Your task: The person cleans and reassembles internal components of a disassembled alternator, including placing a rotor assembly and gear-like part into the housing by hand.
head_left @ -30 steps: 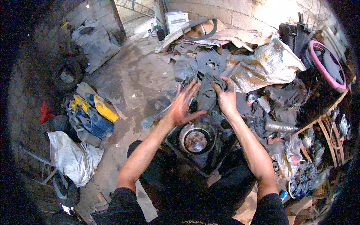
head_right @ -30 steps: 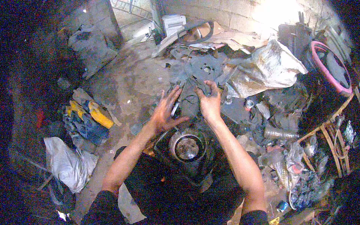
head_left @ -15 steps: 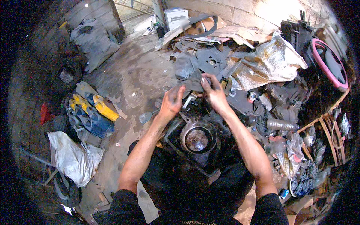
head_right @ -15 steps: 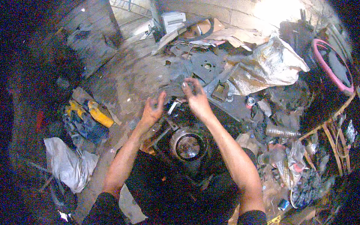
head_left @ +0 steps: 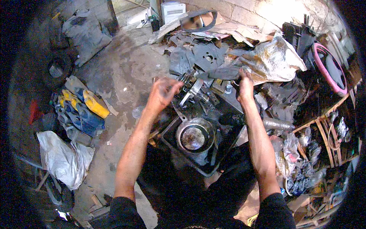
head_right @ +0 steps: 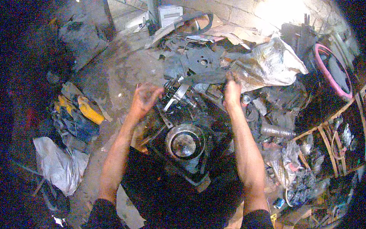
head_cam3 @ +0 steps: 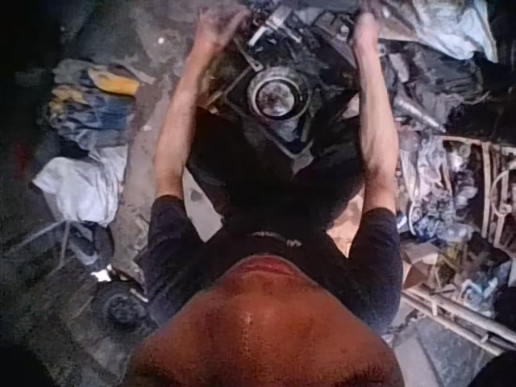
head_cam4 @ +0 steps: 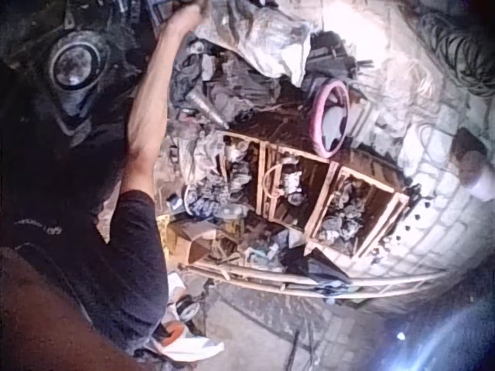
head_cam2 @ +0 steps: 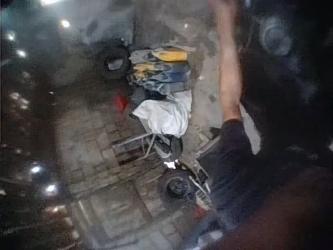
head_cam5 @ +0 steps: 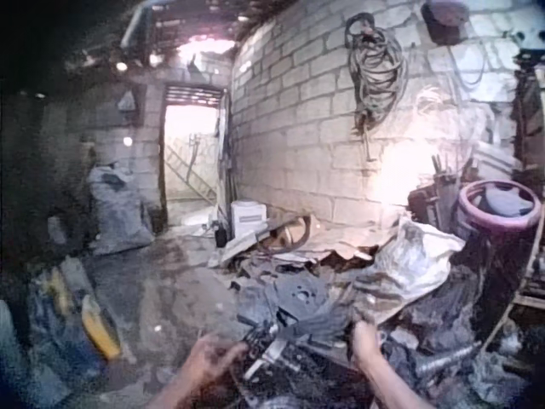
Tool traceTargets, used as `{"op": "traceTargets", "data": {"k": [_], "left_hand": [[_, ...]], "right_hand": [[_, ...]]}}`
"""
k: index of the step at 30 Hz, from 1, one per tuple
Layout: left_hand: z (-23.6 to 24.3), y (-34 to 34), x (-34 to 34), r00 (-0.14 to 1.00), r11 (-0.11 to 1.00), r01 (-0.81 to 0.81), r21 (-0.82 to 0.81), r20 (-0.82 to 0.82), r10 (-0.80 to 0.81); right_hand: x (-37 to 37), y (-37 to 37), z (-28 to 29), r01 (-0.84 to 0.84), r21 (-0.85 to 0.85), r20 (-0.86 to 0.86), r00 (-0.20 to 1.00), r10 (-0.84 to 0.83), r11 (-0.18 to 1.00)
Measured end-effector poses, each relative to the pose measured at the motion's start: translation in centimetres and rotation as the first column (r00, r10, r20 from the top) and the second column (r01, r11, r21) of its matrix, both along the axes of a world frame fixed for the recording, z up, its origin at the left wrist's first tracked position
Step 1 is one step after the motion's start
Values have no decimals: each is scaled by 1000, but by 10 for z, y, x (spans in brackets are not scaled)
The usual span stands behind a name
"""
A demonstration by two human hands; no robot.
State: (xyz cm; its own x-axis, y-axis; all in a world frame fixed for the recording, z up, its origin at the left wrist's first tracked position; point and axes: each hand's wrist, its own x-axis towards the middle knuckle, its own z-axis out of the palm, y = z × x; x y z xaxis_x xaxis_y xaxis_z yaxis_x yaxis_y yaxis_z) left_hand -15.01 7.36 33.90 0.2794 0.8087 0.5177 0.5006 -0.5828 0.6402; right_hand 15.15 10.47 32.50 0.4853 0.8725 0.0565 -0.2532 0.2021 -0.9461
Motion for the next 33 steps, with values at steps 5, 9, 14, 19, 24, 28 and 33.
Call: {"op": "traceTargets", "data": {"k": [5, 9, 14, 19, 24, 28, 33], "left_hand": [[-37, 62, 10, 983, 939, 114, -323, 171, -61], [-80, 96, 8, 984, 875, 123, -469, 170, -47], [-103, 133, 19, 754, 563, 489, -666, 648, 111], [-79, 142, 42, 804, 467, 505, -726, 593, 53], [-32, 98, 60, 763, 324, 569, -756, 632, 136], [-27, 59, 58, 668, 663, 519, -540, 740, 80], [-23, 78, 47, 577, 437, 691, -577, 803, 149]], "right_hand": [[40, 12, -24, -303, -429, 104, 919, 380, 851], [-20, -17, -20, -485, -542, 474, 498, 726, 686], [-60, -49, -4, -333, -630, 497, 522, 694, 702], [-75, -53, -15, -428, -504, 474, 589, 654, 750], [-95, -63, -5, -307, -455, 557, 635, 536, 836], [-106, -64, -10, -325, -408, 501, 702, 506, 853], [-110, -64, -8, -312, -431, 496, 702, 511, 847]]}}
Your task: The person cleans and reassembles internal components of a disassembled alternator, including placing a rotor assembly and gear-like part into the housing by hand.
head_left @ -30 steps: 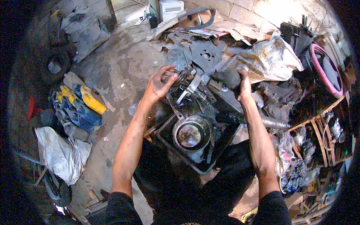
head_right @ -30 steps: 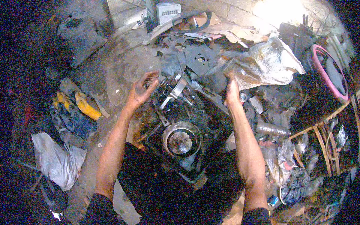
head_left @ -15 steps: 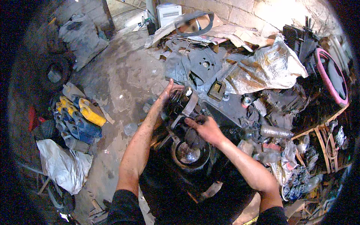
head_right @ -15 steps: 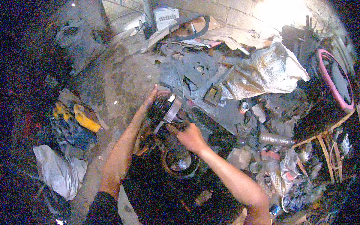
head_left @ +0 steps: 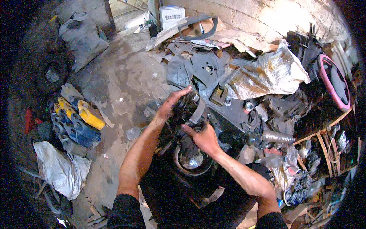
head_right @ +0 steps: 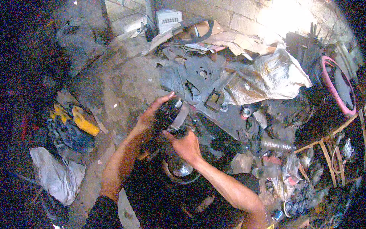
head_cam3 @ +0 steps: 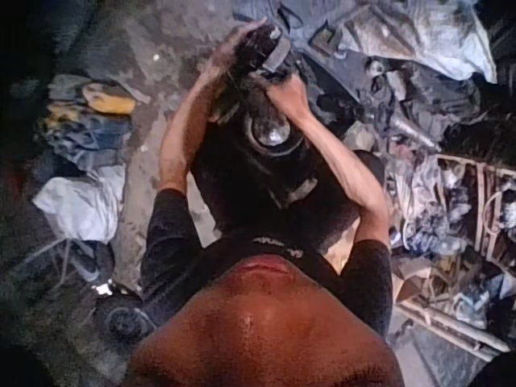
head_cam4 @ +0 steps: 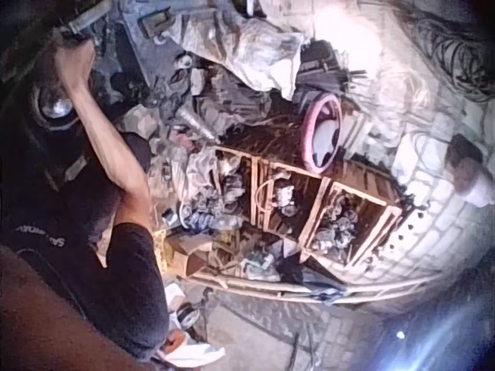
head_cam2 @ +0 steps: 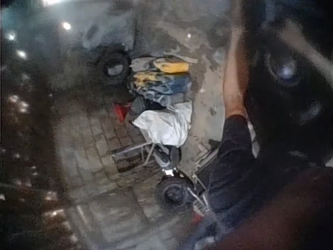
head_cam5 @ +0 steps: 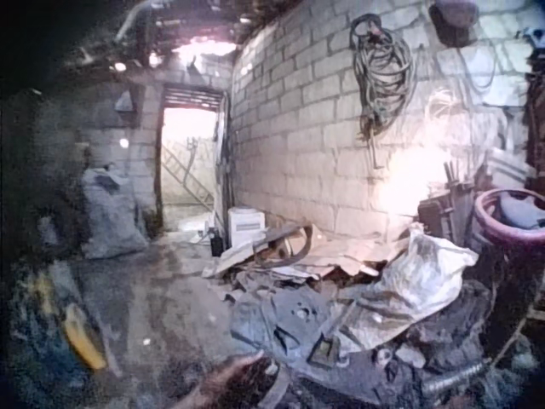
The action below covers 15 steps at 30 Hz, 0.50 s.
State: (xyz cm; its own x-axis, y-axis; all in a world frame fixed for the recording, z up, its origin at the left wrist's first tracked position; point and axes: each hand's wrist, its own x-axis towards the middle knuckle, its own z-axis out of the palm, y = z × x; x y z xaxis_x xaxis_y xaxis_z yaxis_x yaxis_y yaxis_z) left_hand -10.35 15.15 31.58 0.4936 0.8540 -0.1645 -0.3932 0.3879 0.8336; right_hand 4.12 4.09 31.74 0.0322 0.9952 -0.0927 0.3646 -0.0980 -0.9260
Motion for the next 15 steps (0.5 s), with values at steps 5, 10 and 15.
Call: {"op": "traceTargets", "data": {"k": [5, 10, 15], "left_hand": [[-3, -7, 1, 993, 806, -77, 586, -28, 115], [-39, -3, -12, 907, 684, -302, 664, -22, 422], [-53, -3, -20, 730, 569, -492, 659, -44, 682]], "right_hand": [[8, 4, -3, 92, 17, 18, 996, -92, 996], [27, 20, 31, -105, 3, 27, 994, 105, 994], [34, 44, 29, -298, 33, 26, 955, 297, 954]]}}
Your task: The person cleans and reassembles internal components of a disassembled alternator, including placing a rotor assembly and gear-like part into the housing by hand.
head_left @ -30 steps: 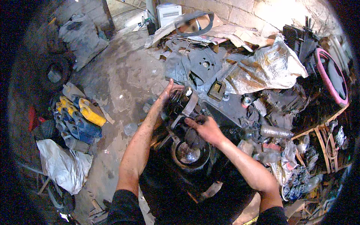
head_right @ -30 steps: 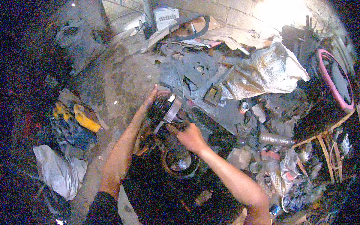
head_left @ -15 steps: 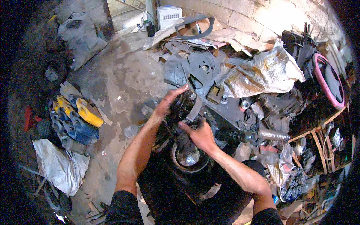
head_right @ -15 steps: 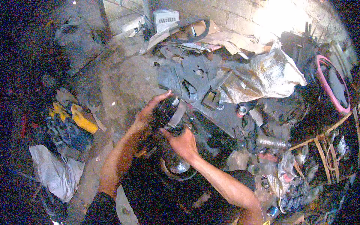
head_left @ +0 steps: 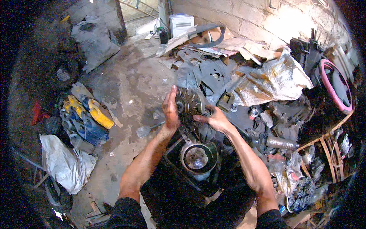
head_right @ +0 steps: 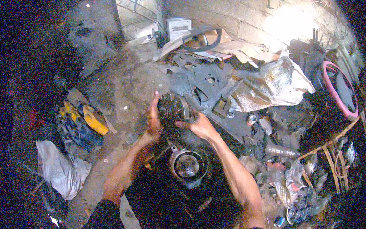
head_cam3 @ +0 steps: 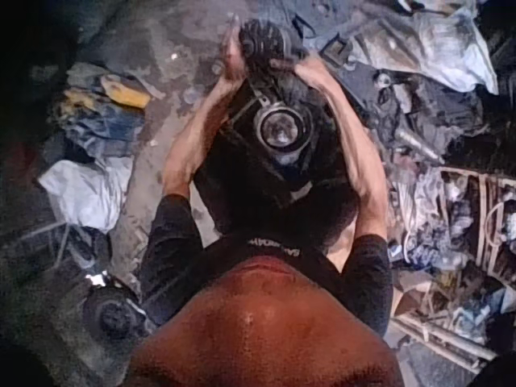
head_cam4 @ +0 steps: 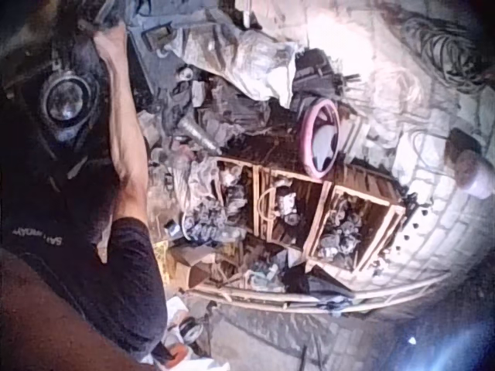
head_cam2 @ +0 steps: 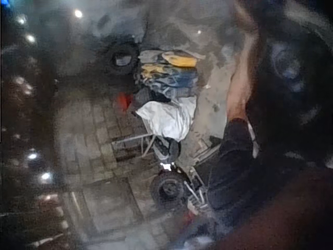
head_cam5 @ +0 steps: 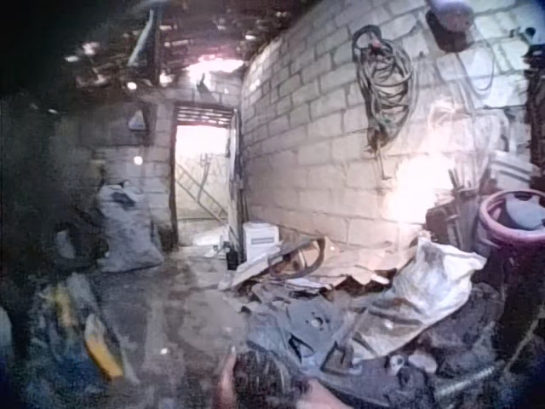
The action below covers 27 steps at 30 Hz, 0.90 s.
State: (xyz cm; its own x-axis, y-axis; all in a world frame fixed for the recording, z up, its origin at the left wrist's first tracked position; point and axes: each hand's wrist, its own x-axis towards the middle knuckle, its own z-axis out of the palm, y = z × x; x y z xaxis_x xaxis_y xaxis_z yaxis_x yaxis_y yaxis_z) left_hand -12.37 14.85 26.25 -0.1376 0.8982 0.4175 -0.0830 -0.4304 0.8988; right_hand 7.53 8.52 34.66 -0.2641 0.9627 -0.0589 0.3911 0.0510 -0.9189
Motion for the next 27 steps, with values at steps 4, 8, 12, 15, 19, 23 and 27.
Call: {"op": "traceTargets", "data": {"k": [4, 8, 12, 15, 19, 23, 27], "left_hand": [[2, -9, 0, 989, 996, -94, 2, 118, 93], [-7, -5, -7, 993, 996, -75, -43, 86, 79], [-8, -7, -3, 961, 985, -122, 122, -232, 148], [-3, -7, -6, 756, 841, -114, 530, -502, 419], [20, -17, -18, 819, 971, -47, 232, -548, 171], [38, -24, -21, 868, 994, 4, 109, -493, 51], [45, -27, -15, 760, 993, -67, 92, -640, 111]], "right_hand": [[-3, 10, -12, -61, -53, 31, 998, 63, 997], [-7, 13, -17, -54, -98, 55, 997, 59, 994], [-7, 3, -6, -83, -144, 16, 996, 86, 986], [-6, 10, -21, 18, -88, 95, 995, -10, 996], [-8, 6, 2, -29, -148, 160, 986, 53, 989], [19, 3, 18, 13, -282, 202, 978, 46, 959], [59, 7, 20, 196, -262, -207, 945, -254, 945]]}}
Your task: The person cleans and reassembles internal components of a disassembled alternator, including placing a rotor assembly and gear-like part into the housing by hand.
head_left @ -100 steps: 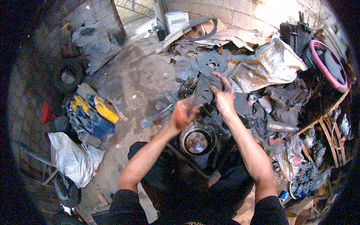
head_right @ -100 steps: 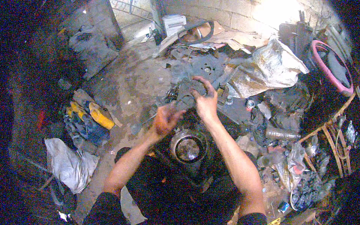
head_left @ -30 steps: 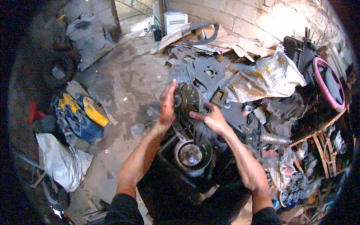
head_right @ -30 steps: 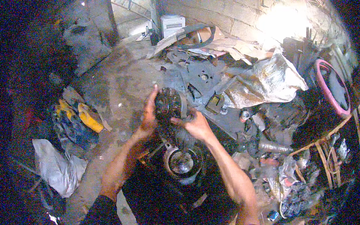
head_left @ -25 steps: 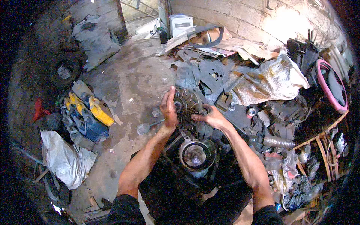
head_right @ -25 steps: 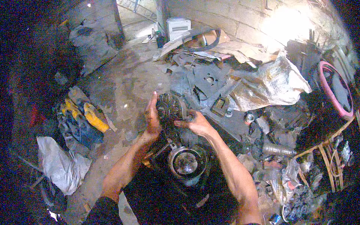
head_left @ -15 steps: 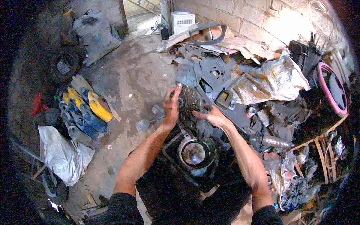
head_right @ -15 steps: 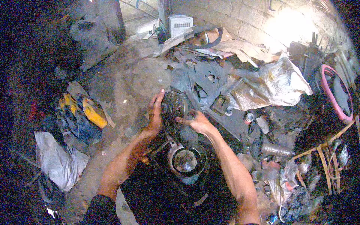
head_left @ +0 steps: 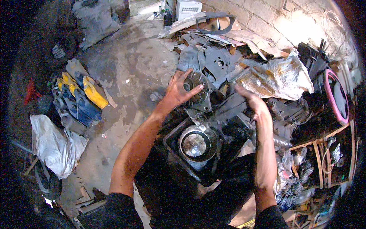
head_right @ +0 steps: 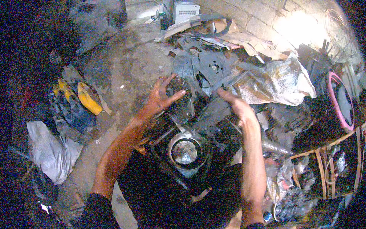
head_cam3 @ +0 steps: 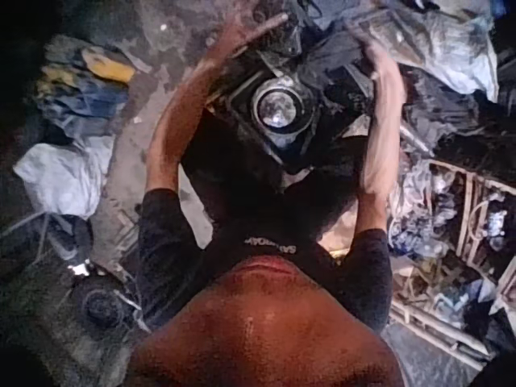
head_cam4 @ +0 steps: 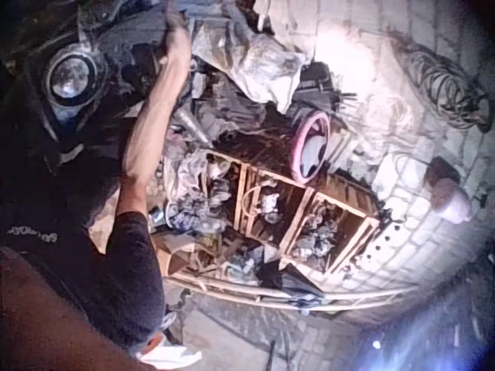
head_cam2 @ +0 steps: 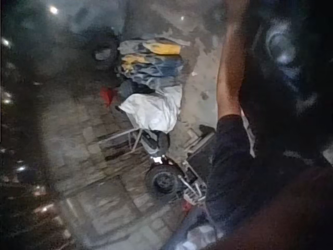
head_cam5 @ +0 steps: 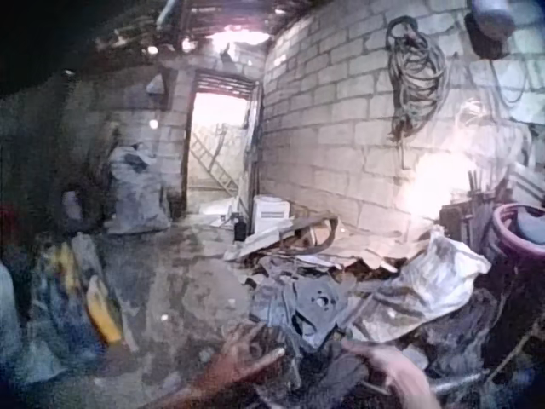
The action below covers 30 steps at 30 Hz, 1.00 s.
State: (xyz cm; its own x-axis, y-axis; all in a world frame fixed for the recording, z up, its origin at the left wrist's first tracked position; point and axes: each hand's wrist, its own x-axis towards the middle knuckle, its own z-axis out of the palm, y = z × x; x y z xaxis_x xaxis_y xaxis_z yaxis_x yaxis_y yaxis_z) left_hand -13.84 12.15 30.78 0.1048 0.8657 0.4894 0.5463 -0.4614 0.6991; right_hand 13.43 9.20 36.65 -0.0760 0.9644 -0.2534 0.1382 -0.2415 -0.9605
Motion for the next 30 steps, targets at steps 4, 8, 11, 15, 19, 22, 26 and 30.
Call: {"op": "traceTargets", "data": {"k": [4, 8, 11, 15, 19, 22, 26, 30], "left_hand": [[-10, 1, 8, 992, 995, -93, 28, -82, 95], [-9, -9, 32, 968, 979, -202, 7, -150, 201], [-17, -13, 30, 962, 974, -219, 57, -152, 225], [-8, -15, 34, 973, 987, -161, -19, -168, 156], [-8, -13, 30, 978, 983, -148, -110, -162, 130], [-6, -10, 28, 982, 988, -102, -119, -171, 81], [-2, -12, 28, 966, 984, -135, -115, -235, 105], [-5, -10, 27, 987, 983, -90, -160, -147, 67]], "right_hand": [[-16, -26, 31, 368, 125, -360, 882, -304, 921], [-15, -19, -18, 543, 514, -119, 812, -571, 664], [-57, -30, -31, 156, 702, 269, 845, -462, 695], [-66, -32, -61, 21, 756, 379, 801, -463, 654], [-80, -65, -73, -171, 688, 623, 638, -453, 705], [-72, -73, -83, -289, 614, 732, 556, -393, 734], [-66, -78, -65, -243, 651, 694, 572, -436, 719], [-70, -49, -52, -256, 732, 651, 538, -536, 632]]}}
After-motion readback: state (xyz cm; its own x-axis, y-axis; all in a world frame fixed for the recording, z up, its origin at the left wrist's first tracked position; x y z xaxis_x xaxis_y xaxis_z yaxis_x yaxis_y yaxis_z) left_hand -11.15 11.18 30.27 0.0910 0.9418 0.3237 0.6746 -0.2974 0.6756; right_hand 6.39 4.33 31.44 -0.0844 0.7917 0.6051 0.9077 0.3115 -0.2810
